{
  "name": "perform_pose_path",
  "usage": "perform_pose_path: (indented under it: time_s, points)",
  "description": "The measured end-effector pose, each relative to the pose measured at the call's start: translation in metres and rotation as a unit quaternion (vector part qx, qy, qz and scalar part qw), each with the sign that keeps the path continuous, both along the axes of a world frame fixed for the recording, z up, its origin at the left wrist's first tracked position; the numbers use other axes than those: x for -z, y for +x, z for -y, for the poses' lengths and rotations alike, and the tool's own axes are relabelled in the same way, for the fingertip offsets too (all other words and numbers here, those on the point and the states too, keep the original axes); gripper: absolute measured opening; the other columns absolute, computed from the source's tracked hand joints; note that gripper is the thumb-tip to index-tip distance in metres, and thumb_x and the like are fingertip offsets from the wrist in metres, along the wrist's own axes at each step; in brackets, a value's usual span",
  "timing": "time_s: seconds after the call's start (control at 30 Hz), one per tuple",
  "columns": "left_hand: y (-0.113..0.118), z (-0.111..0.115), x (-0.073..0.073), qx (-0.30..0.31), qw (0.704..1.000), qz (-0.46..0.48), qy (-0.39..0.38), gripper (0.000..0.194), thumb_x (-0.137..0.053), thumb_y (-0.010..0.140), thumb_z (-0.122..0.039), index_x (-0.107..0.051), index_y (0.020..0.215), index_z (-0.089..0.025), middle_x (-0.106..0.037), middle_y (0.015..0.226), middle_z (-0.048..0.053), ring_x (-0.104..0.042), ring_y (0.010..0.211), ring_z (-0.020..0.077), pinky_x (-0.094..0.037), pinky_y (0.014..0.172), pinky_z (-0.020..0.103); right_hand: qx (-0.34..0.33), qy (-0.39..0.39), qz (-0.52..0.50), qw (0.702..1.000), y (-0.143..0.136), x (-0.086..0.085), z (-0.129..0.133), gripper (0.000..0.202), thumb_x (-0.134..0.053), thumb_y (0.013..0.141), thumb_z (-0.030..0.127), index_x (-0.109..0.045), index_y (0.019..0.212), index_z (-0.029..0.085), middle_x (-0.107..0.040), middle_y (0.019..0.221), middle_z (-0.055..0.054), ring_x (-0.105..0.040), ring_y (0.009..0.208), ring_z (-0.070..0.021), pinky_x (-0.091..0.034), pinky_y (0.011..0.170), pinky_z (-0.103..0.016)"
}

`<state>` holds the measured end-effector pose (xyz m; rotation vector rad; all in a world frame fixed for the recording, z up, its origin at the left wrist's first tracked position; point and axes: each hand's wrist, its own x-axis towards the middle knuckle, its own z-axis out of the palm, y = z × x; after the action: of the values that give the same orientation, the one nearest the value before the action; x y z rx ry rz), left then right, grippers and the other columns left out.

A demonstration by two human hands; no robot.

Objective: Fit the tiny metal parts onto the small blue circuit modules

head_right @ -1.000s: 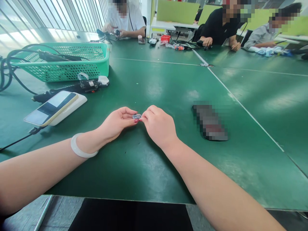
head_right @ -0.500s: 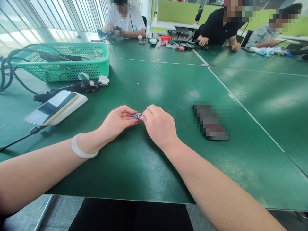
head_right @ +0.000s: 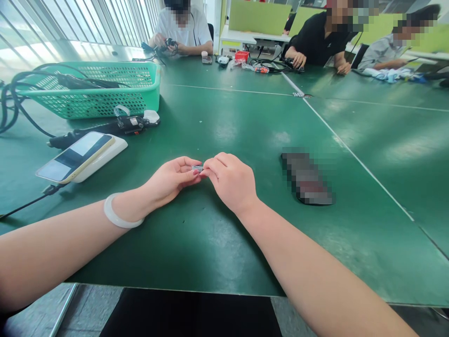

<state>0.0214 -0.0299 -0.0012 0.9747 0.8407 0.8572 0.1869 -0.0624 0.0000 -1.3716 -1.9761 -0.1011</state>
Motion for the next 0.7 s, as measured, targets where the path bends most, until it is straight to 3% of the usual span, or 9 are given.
perform_pose_path:
  time_s: [0.13, 0.33, 0.43, 0.57, 0.7]
  points:
    - [0.0, 0.0, -0.003, -0.027, 0.999, 0.027, -0.028, 0.011, -0.06, 0.079, -0.004, -0.058, 0.089, -0.01, -0.07, 0.082, 0.006, -0.068, 0.079, 0.0115, -0.051, 0.085, 0.028, 0.008, -0.048, -0.089, 0.995, 0.007, 0.004, -0.005, 0.01, -0.057, 0.086, 0.027, -0.065, 0.083, 0.023, -0.063, 0.078, 0.0, -0.056, 0.066, -0.0134, -0.043, 0.061, -0.027]
    - [0.0, -0.002, 0.001, -0.047, 0.998, 0.016, -0.027, 0.017, -0.058, 0.078, 0.0, -0.056, 0.091, -0.01, -0.07, 0.087, 0.009, -0.069, 0.084, 0.0143, -0.05, 0.088, 0.03, 0.037, -0.18, 0.0, 0.983, 0.01, 0.014, -0.013, 0.012, -0.066, 0.078, 0.028, -0.069, 0.088, 0.021, -0.066, 0.088, -0.003, -0.06, 0.076, -0.0173, -0.045, 0.065, -0.032]
    - [0.0, -0.003, 0.002, -0.041, 0.999, 0.014, -0.021, 0.017, -0.058, 0.079, -0.001, -0.056, 0.092, -0.011, -0.07, 0.087, 0.009, -0.069, 0.085, 0.0146, -0.05, 0.09, 0.032, 0.027, -0.193, 0.025, 0.98, 0.009, 0.015, -0.014, 0.012, -0.059, 0.083, 0.021, -0.071, 0.086, 0.022, -0.067, 0.09, -0.004, -0.061, 0.082, -0.0182, -0.045, 0.068, -0.032]
    - [0.0, -0.003, 0.003, -0.033, 0.999, 0.003, -0.018, 0.018, -0.06, 0.078, -0.002, -0.055, 0.093, -0.011, -0.07, 0.087, 0.008, -0.069, 0.085, 0.0144, -0.049, 0.092, 0.034, 0.016, -0.209, 0.037, 0.977, 0.012, 0.012, -0.015, 0.028, -0.047, 0.085, 0.009, -0.071, 0.087, 0.022, -0.068, 0.09, -0.003, -0.061, 0.084, -0.017, -0.043, 0.07, -0.03]
    - [0.001, -0.002, 0.003, -0.025, 1.0, -0.013, -0.008, 0.022, -0.064, 0.075, -0.002, -0.055, 0.093, -0.011, -0.071, 0.085, 0.006, -0.068, 0.083, 0.0134, -0.048, 0.092, 0.034, 0.035, -0.202, 0.04, 0.978, 0.01, 0.009, -0.013, 0.017, -0.053, 0.086, 0.022, -0.071, 0.088, 0.021, -0.067, 0.09, -0.003, -0.06, 0.086, -0.0184, -0.043, 0.07, -0.03]
